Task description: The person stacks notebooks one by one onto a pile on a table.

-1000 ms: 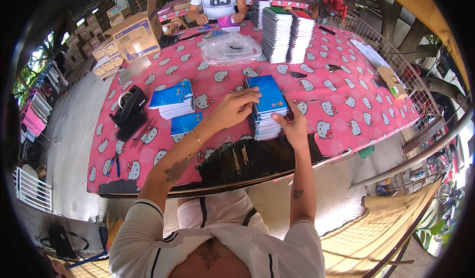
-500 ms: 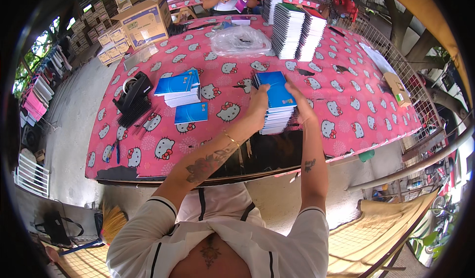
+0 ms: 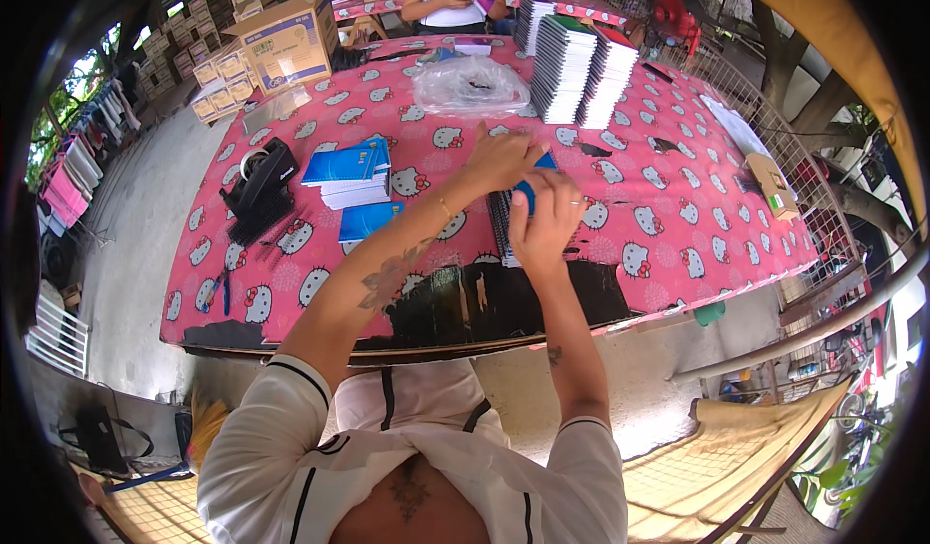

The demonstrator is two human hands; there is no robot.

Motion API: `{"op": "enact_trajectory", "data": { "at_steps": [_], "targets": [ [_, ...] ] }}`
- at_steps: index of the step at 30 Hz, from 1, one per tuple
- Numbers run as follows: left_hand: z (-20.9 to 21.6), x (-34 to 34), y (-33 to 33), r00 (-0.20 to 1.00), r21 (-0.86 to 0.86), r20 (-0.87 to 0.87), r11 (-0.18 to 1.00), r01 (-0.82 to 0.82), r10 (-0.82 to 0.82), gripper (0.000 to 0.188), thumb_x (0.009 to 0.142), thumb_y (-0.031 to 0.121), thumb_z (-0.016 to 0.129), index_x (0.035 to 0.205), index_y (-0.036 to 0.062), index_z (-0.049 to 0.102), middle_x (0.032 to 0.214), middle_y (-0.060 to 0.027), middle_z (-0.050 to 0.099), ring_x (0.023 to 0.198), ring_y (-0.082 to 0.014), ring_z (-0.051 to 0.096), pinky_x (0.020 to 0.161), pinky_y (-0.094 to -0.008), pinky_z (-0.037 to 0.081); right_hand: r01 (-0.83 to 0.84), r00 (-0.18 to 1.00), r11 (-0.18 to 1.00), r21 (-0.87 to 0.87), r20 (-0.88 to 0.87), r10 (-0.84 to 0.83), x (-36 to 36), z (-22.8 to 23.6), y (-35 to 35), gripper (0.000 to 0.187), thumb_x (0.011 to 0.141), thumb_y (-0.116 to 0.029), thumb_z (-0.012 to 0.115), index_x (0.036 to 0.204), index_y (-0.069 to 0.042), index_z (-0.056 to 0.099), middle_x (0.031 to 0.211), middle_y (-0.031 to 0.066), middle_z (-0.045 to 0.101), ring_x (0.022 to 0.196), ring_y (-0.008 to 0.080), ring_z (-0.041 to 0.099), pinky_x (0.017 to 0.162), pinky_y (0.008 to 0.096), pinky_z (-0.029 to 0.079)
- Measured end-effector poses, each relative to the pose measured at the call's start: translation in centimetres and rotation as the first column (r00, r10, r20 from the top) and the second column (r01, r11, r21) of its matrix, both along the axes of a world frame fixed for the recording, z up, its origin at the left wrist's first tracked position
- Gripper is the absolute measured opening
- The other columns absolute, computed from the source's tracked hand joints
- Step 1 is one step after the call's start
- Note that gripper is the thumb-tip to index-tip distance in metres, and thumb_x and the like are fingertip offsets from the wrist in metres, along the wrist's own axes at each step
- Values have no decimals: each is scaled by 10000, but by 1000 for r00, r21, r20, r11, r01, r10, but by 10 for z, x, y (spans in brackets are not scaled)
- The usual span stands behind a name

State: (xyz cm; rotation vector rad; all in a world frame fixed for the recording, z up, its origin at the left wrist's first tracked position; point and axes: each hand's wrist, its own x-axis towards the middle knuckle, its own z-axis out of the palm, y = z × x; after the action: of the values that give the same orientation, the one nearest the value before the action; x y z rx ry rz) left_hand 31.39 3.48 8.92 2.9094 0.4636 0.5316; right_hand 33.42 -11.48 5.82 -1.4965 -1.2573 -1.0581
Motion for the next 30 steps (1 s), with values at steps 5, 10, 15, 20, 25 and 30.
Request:
{"op": "enact_trajectory", "data": {
  "at_steps": [5, 10, 15, 20, 25, 30],
  "targets": [
    [3, 12, 10, 994, 106, -74, 991, 87, -79, 397, 947, 393, 543, 1221, 123, 640, 1111, -129, 687, 1088, -360, 654, 932, -665, 429, 83, 995, 996, -25, -59, -85, 5, -16, 26, 213, 973, -260, 528, 990, -67, 616, 934, 79, 667, 818, 308, 596, 731, 438, 383],
    [-22, -30, 18, 703, 148, 698, 988, 48, -139, 367, 939, 342, 598, 1200, 92, 664, 1078, -137, 698, 1040, -332, 667, 882, -552, 495, 53, 985, 984, -169, -151, -79, 9, -17, 9, 185, 955, -249, 576, 954, -68, 612, 852, 56, 667, 783, 289, 612, 722, 429, 390],
    [-97, -230, 74, 994, -115, 66, 988, 99, -92, 355, 885, 305, 711, 1155, 76, 688, 1103, -152, 685, 1038, -340, 649, 879, -425, 522, -208, 976, 976, -70, -78, 202, -52, 1, -19, 262, 903, -185, 648, 1117, -34, 633, 1109, 127, 656, 1036, 330, 600, 894, 428, 423],
    [-154, -276, 92, 996, -2, 59, 998, -64, 64, 662, 865, 476, 687, 1377, 83, 538, 1441, -178, 454, 1295, -385, 466, 1049, -516, 393, -650, 716, 719, -246, -514, 472, -89, -66, 16, 403, 868, -199, 707, 1236, -68, 605, 1205, 163, 617, 1133, 350, 577, 965, 456, 433],
    [-123, -319, -64, 991, 23, -96, 995, 100, -97, 708, 856, 464, 696, 1405, 65, 494, 1421, -220, 451, 1290, -403, 470, 1069, -583, 346, -692, 716, 498, -523, -581, 387, -103, -108, -41, 600, 837, -294, 754, 1376, -128, 549, 1336, 154, 555, 1264, 354, 518, 1065, 476, 394],
    [-143, -349, -94, 994, 106, -106, 994, -9, 20, 475, 937, 285, 638, 1363, 101, 532, 1296, -145, 589, 1153, -323, 605, 1098, -650, 281, -664, 729, 313, -679, -494, 475, -135, -84, -62, 674, 785, -322, 808, 1374, -125, 546, 1336, 127, 574, 1298, 350, 505, 1078, 469, 396]
  ]
}}
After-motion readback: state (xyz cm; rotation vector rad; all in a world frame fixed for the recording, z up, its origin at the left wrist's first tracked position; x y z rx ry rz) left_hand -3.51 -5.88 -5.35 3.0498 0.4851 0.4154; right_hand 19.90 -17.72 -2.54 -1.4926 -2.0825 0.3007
